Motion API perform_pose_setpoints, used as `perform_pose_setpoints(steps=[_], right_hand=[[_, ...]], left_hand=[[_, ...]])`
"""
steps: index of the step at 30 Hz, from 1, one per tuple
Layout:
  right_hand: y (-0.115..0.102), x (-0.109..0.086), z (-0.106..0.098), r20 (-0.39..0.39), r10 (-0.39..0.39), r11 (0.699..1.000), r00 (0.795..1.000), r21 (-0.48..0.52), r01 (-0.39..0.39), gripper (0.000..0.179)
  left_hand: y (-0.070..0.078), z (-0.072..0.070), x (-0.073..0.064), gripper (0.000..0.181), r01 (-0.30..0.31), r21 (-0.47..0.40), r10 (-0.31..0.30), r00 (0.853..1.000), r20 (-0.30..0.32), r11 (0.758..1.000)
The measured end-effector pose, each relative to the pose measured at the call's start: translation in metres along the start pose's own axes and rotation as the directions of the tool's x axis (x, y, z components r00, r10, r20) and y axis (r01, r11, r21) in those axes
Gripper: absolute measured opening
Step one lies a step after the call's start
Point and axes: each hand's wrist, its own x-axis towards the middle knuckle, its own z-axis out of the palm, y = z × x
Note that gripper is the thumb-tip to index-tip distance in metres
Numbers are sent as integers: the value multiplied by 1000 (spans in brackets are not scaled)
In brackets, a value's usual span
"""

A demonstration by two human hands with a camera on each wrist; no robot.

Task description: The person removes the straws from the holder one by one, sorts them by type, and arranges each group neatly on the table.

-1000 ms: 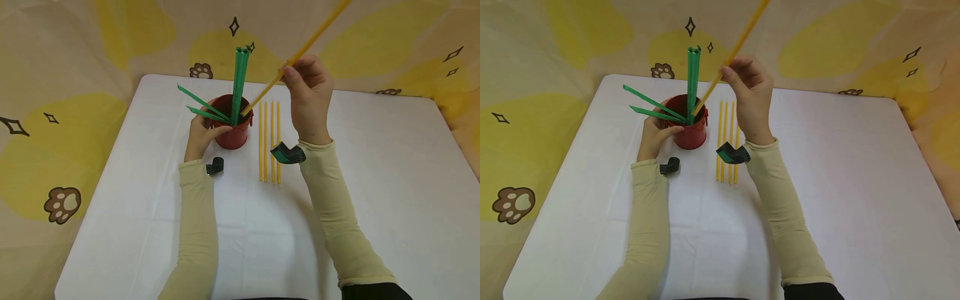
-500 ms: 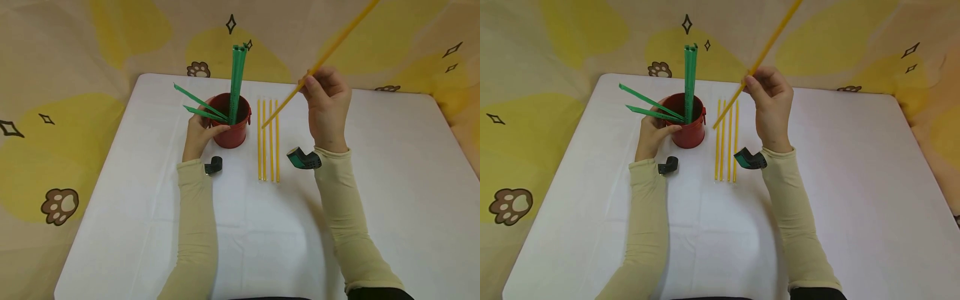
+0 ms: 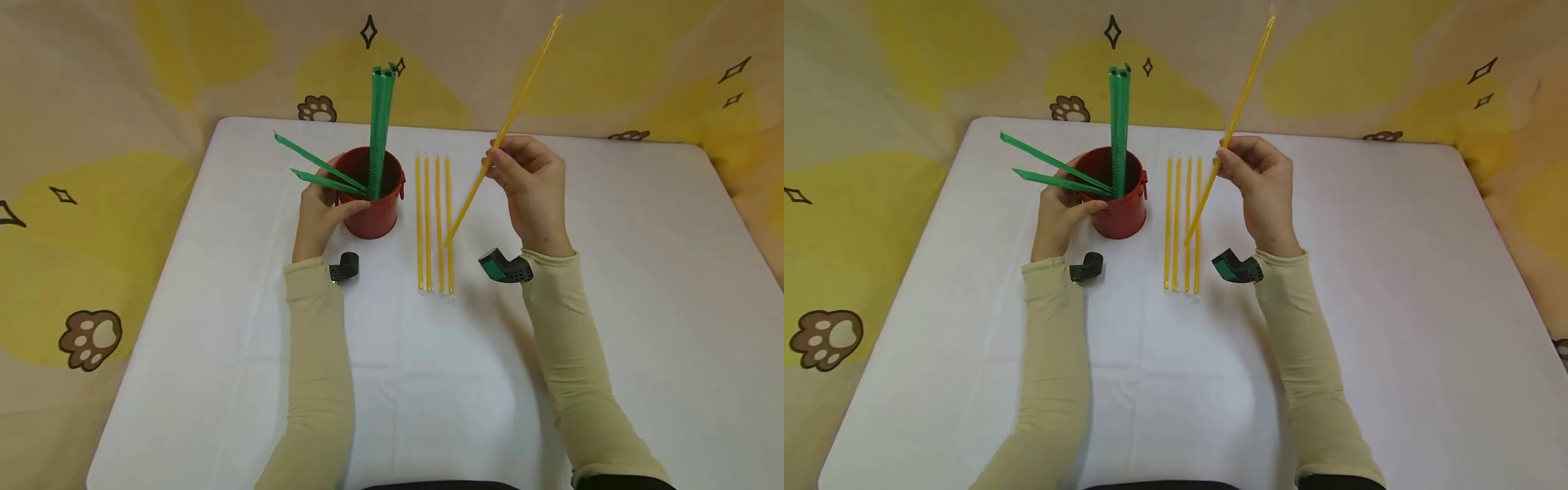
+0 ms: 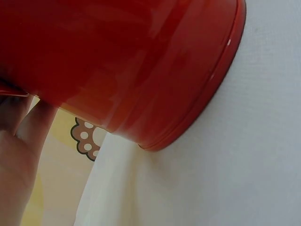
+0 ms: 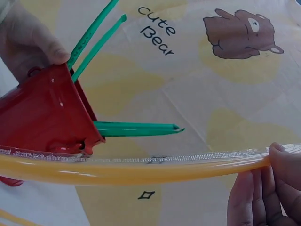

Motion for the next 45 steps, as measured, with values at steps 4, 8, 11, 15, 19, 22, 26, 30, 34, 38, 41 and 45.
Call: perform_pose_setpoints(steps=[4, 8, 11, 15, 19, 22, 26, 30, 34, 38, 41, 45], right_hand=[[4, -1, -7, 1, 36, 998, 999, -54, -36, 4], [8, 1, -14, -11, 100, 988, 995, -119, -101, 5], [12, 2, -20, -33, 168, 968, 985, -181, -171, 6], [20, 6, -28, -57, 244, 936, 968, -249, -251, 7], [31, 11, -37, -86, 304, 904, 949, -287, -316, 6], [41, 14, -46, -120, 359, 872, 926, -310, -379, 6], [52, 18, -58, -153, 435, 824, 887, -330, -461, 9], [61, 19, -66, -169, 475, 788, 864, -356, -503, 10], [70, 19, -70, -185, 486, 751, 854, -411, -517, 4], [78, 17, -71, -202, 480, 711, 854, -480, -513, 8], [83, 16, -70, -203, 467, 687, 861, -530, -497, 14], [88, 15, -71, -197, 451, 663, 871, -579, -475, 19]], left_hand=[[1, -1, 0, 68, -7, 26, 7, 1000, -2, 1000], [0, -1, 0, 68, -11, 30, 11, 1000, -3, 999], [-1, -1, 1, 67, -10, 22, 10, 1000, -1, 1000], [-1, -1, 1, 68, -22, -5, 22, 1000, 7, 1000], [-1, 0, 1, 68, -29, -12, 29, 1000, 10, 1000], [-1, 0, 1, 67, -27, -3, 27, 1000, 4, 1000], [1, 0, 1, 69, -20, -27, 20, 1000, 1, 999], [1, 0, 1, 69, -19, -48, 19, 1000, 5, 999], [1, 1, 2, 70, -22, -43, 22, 1000, 6, 999], [-1, 0, 2, 69, -28, -38, 28, 1000, 6, 999], [-2, 0, 2, 68, -14, -30, 14, 1000, 2, 999], [-3, 0, 3, 68, -7, -27, 7, 1000, 1, 1000]])
